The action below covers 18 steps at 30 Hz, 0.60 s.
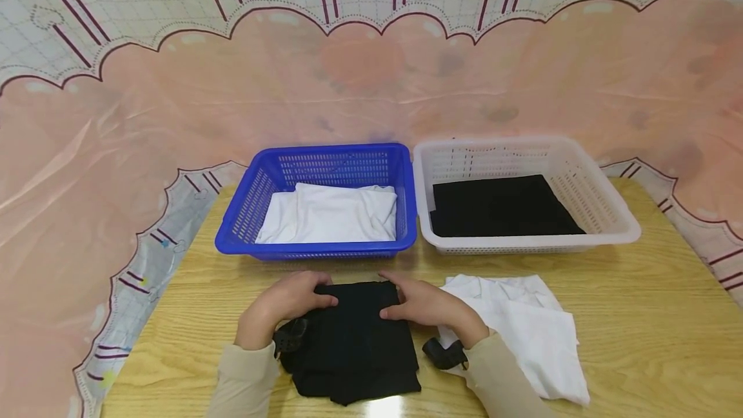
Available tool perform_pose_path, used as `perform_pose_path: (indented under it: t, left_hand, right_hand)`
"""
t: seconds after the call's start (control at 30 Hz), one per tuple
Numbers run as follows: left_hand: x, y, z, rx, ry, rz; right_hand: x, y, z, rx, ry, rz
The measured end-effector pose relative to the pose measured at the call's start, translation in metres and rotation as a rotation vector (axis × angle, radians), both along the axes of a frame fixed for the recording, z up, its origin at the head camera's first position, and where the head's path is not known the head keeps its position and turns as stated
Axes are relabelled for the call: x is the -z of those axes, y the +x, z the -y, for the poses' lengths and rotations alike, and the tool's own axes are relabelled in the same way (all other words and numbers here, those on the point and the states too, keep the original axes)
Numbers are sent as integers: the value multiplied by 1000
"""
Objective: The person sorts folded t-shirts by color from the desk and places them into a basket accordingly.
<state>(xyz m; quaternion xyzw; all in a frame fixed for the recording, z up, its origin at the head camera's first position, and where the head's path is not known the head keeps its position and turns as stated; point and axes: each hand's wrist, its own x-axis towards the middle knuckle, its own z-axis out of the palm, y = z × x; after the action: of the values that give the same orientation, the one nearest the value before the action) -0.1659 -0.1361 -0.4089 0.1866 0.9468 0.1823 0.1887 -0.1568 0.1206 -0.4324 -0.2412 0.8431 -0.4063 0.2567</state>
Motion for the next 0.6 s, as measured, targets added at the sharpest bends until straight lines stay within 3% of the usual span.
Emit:
perform_pose_path:
  t: [0.13,0.33,0.6]
  left_hand:
    - [-1,-1,2,22,25,-17]
    - [0,-3,6,13,59,-66]
    - [1,-4,5,-42,113,-95]
  right_hand:
    - [1,0,0,-38,-60,30]
    - [-1,-1,-3,-44,-259,229]
    - [5,-1,1,-169,-272,217]
